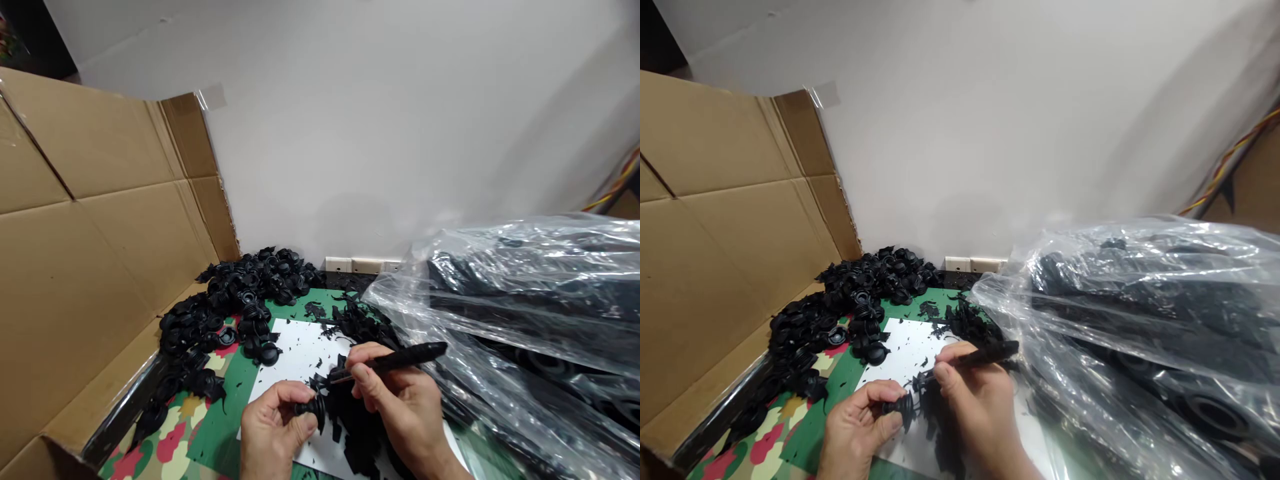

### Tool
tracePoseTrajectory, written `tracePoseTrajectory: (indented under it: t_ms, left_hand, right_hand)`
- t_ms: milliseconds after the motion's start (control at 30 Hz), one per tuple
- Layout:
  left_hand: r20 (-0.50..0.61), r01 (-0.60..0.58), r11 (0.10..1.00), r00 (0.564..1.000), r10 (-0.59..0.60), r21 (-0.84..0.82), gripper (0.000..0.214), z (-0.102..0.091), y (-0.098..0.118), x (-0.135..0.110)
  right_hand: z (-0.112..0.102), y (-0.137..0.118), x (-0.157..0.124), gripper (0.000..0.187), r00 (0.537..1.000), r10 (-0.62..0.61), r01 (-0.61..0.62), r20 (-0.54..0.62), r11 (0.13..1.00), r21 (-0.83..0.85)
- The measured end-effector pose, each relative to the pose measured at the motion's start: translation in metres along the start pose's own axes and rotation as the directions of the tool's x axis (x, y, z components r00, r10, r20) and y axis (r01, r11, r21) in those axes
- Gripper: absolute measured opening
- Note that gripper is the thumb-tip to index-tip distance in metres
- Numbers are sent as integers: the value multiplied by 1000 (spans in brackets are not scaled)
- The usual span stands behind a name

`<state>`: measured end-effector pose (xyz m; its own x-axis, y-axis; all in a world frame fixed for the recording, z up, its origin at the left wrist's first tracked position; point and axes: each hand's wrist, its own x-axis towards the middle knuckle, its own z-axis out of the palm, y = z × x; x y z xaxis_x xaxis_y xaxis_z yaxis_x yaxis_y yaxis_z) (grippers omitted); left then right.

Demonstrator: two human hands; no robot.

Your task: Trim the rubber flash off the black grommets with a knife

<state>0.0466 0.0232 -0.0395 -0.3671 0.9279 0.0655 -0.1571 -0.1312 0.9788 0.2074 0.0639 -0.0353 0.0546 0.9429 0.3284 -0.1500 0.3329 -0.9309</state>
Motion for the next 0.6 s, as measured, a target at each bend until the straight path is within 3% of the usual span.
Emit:
tracePoseTrajectory:
  t_ms: [133, 333, 500, 600]
  left_hand:
    - [19, 0, 1000, 1000, 0, -13, 16, 0, 0, 0]
    - [36, 7, 1000, 999, -6, -25, 15, 2, 1, -1]
    - [29, 11, 1000, 1000, -10, -24, 16, 3, 2, -1]
    - [22, 21, 999, 1000, -20, -37, 17, 4, 1, -1]
  right_hand:
    - [8, -3, -8, 20, 993, 59, -68, 102, 994, 84]
    - [20, -2, -14, 19, 993, 23, -40, 112, 989, 146]
    - [22, -8, -15, 21, 992, 85, -97, 92, 986, 134]
    - [23, -7, -16, 19, 994, 10, -20, 112, 995, 93]
